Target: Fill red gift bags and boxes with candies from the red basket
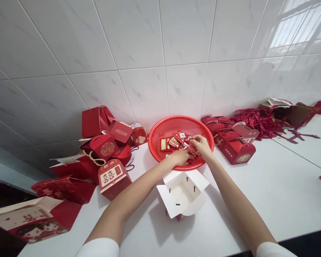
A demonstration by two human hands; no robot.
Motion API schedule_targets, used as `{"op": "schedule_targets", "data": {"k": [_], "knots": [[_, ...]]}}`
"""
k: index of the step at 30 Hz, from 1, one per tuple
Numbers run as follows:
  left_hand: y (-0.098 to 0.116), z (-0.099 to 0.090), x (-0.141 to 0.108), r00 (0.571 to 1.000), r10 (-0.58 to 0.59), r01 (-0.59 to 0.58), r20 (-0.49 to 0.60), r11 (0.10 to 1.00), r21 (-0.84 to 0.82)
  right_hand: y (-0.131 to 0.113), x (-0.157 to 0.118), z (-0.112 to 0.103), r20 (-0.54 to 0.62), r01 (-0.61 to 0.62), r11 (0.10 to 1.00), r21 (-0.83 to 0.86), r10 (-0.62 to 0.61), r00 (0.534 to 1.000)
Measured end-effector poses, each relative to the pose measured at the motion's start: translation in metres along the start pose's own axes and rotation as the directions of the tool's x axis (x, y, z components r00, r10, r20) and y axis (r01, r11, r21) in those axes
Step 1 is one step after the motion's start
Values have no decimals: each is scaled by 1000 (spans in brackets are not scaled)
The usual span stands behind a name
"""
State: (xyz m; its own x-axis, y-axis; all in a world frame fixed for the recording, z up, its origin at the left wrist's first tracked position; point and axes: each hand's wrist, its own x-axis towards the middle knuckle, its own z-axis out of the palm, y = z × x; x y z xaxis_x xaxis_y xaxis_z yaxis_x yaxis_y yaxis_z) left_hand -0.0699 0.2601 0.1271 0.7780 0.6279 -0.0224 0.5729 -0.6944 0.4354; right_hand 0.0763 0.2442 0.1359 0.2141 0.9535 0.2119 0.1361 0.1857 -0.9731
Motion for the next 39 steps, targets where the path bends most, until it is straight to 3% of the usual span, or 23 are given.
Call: {"op": "schedule_targets", "data": {"k": [3,10,17,21,24,26,32,36,39], "knots": [[-1,1,-2,996,-89,87,12,990,109,0,0,1,-1,13,1000,5,-13,1000],[-3,-7,-8,976,-216,218,-33,968,120,-5,-4,3,21,7,999,48,-8,1000],[-1,-23,-7,949,-241,249,-204,968,15,-10,-7,3,45,-31,992,121,26,999],[-4,-31,-11,869,-271,215,-414,961,-176,-13,-8,2,71,-90,981,174,78,994],[-3,-30,-13,779,-291,50,-555,912,-407,-17,-10,1,90,-141,966,215,125,988],[-2,-28,-14,763,-267,-37,-588,891,-453,-19,-11,1,100,-171,957,236,151,984],[8,-30,-19,796,-102,-129,-596,934,-332,-24,-14,1,91,-227,937,266,210,973],[10,-30,-20,856,-15,-154,-517,947,-283,-25,-16,1,90,-217,934,286,199,976],[8,-29,-20,900,-23,-101,-435,960,-260,-24,-17,0,99,-211,926,312,189,977]]}}
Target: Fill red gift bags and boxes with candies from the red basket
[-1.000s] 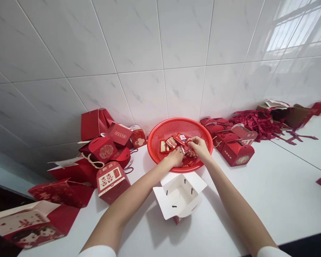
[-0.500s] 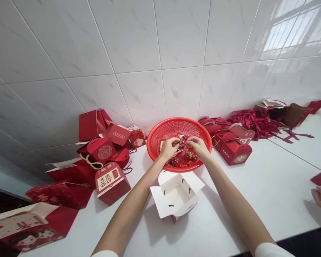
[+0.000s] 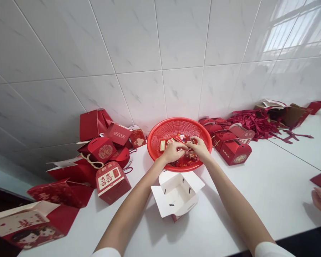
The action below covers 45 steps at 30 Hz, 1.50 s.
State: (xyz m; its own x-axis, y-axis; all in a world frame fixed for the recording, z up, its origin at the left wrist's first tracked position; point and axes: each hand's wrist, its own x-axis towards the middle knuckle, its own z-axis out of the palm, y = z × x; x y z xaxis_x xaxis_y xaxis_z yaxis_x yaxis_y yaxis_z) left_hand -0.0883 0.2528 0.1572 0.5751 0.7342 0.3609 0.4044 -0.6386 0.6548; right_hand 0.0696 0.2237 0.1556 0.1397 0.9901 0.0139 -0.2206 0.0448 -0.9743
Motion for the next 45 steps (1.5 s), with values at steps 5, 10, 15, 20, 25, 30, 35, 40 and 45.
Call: {"op": "schedule_targets", "data": {"k": [5,10,15,20,25,30,35,40,45], "knots": [[-4,-7,-3,900,-212,162,381,974,158,1,1,-2,1,-16,1000,21,16,1000],[-5,-10,-6,795,-418,264,440,891,370,0,0,-1,24,-13,1000,22,13,1000],[-13,-9,-3,816,-458,339,354,874,349,-1,-1,1,39,-16,1000,16,15,999],[-22,-10,-1,894,-412,395,174,910,125,-2,-2,4,71,-25,1000,-5,25,997],[-28,-11,1,943,-332,330,-17,941,-82,-3,-3,5,91,-17,999,-36,20,996],[-23,-11,-1,930,-334,328,-156,943,-61,-6,-6,6,90,-21,999,-36,24,996],[-12,-17,-4,891,-370,429,-263,875,225,-6,-8,8,79,-7,1000,-23,9,997],[-9,-16,-5,961,-278,272,-11,930,248,-4,-8,8,92,13,999,-31,-10,996],[-10,-6,-7,797,-319,183,513,937,299,-5,-7,6,79,20,1000,-22,-18,997]]}}
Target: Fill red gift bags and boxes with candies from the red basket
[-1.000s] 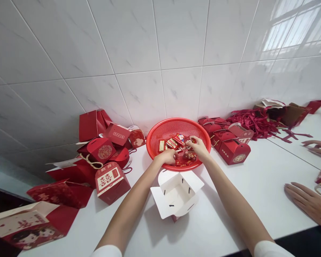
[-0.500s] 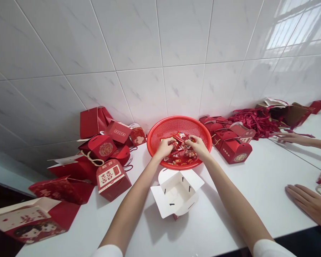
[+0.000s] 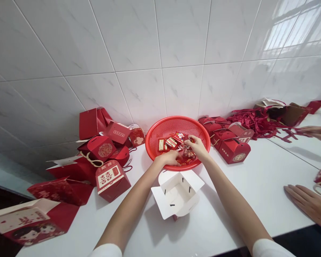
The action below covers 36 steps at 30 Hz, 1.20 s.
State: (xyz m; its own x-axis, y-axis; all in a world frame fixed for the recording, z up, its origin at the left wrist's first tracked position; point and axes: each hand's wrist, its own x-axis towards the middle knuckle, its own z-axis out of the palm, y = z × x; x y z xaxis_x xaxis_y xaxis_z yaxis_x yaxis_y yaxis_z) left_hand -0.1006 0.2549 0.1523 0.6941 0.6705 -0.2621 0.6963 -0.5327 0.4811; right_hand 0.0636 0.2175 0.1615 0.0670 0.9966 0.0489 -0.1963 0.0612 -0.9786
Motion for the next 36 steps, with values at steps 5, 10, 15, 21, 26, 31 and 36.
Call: {"op": "schedule_targets", "data": {"k": [5,10,15,21,26,31,36], "knots": [[2,4,2,998,-60,60,-4,996,66,0,1,0,-25,-12,1000,-13,12,1000],[4,1,0,974,-31,48,-226,996,70,1,1,1,-5,20,1000,-2,-20,1000],[-3,-4,1,772,-212,291,-600,956,36,2,2,2,-43,22,1000,14,-22,999],[-14,0,5,827,-325,369,-460,929,8,3,5,2,-89,51,998,45,-47,995],[-8,-1,3,892,-195,226,-409,974,30,4,7,0,-200,102,992,79,-84,976],[-8,1,4,950,-76,81,-301,997,6,4,7,-1,-223,123,989,87,-101,970],[-12,5,8,976,-82,92,-204,995,38,5,9,-1,-236,134,987,87,-110,965]]}}
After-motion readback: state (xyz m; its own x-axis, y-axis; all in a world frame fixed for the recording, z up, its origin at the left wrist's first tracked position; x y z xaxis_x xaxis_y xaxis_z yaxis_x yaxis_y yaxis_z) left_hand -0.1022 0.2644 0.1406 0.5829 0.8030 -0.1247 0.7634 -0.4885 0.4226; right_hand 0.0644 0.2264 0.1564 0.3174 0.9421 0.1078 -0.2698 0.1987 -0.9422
